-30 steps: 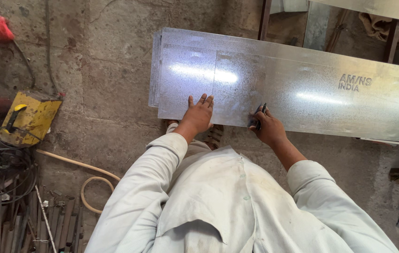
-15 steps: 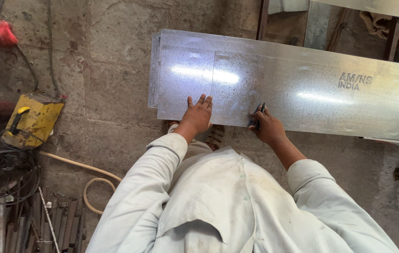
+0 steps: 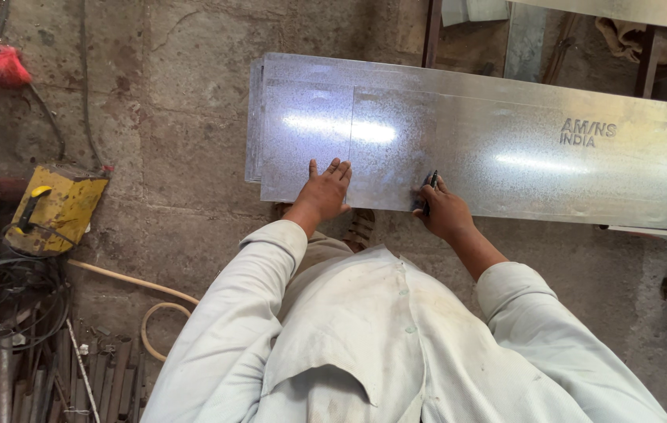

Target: The person uses a black marker to draw straight vertical lines on a large, flat metal sheet. They hold the sheet steady with their left hand while drawing with their right hand, creating a grid pattern across the surface.

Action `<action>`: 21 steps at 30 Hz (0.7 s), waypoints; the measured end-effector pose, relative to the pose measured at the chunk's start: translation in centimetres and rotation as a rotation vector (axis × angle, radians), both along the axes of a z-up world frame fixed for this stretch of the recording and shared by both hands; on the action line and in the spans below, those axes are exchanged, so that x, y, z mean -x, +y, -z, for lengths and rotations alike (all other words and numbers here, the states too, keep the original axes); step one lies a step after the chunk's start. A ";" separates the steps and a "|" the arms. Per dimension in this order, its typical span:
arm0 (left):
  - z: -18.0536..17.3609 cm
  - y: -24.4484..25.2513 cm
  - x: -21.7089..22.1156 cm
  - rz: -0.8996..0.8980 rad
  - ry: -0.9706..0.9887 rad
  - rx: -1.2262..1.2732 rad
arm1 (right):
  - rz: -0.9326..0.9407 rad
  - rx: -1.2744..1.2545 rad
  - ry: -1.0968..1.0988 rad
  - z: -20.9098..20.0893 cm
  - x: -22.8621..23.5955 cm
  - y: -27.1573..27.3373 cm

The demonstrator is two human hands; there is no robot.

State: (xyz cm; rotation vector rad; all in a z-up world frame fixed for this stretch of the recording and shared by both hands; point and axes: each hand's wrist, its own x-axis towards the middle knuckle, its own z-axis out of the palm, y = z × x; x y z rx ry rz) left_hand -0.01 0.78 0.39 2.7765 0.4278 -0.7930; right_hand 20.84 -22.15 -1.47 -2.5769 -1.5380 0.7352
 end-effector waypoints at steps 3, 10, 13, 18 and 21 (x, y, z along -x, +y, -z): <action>-0.8 -0.2 -0.2 -0.035 0.003 0.029 | -0.002 -0.003 0.020 0.3 0.0 -0.3; -2.0 -0.4 -1.3 -0.079 0.107 0.090 | -0.016 -0.046 0.005 0.6 -0.1 -0.4; -1.2 -0.9 -1.9 -0.105 0.108 0.094 | -0.028 -0.074 0.005 0.8 -0.3 -0.5; 0.1 -2.2 -2.4 -0.087 0.068 0.000 | -0.013 -0.044 0.009 1.2 -0.3 -0.7; 0.6 -2.9 -3.6 0.018 0.076 -0.138 | -0.038 -0.091 -0.004 1.3 -0.3 -0.7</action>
